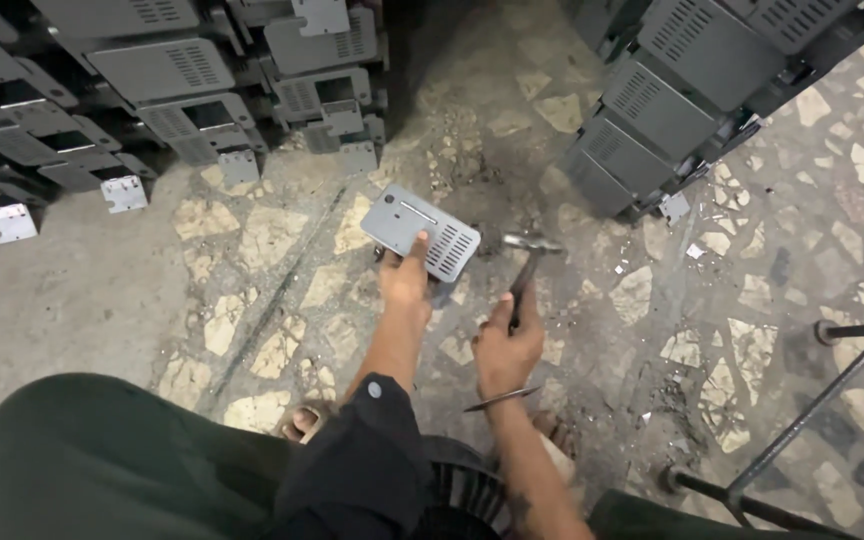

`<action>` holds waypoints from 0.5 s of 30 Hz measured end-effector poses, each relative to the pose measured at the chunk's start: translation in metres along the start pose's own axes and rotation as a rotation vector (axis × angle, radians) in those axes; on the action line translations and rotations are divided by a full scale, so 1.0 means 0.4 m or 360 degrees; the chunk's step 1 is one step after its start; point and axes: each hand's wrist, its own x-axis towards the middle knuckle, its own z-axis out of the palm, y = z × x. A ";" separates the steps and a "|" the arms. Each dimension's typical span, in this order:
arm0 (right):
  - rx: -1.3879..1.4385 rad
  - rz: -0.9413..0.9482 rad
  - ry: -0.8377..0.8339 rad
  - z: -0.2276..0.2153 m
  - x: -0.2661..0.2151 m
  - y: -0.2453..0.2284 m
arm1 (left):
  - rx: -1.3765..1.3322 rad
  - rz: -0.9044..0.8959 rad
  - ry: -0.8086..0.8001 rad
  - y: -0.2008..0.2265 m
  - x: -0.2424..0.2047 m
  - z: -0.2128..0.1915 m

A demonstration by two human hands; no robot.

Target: The person repeatedly picks up small gray metal parts from a stack and strikes them with a hammer while holding them in the other hand. The person then places the parts back on the stack or on the floor and repeats the process.

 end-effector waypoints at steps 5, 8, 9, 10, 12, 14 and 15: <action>0.0185 0.0187 -0.0141 -0.011 0.056 0.087 | 0.0028 -0.0017 0.0014 -0.023 0.032 -0.017; 0.0164 0.0048 -0.0103 -0.026 0.074 0.018 | -0.0110 -0.0025 -0.0022 -0.019 0.017 -0.011; 0.0158 0.0059 -0.0108 -0.030 0.088 0.000 | -0.0108 -0.0031 -0.0011 -0.024 0.019 -0.015; 0.0202 0.0011 -0.0074 -0.032 0.105 -0.021 | -0.0121 -0.0010 -0.0014 -0.026 0.021 -0.014; 0.0243 -0.0040 -0.0035 -0.037 0.134 -0.053 | -0.0135 0.0008 -0.0024 -0.016 0.008 -0.008; 0.0058 0.0030 -0.0119 -0.039 0.155 -0.075 | -0.0089 -0.0004 0.0000 0.009 -0.020 -0.003; 0.0054 0.0029 -0.0120 -0.054 0.184 -0.062 | -0.0092 -0.0006 0.0001 -0.008 0.002 -0.007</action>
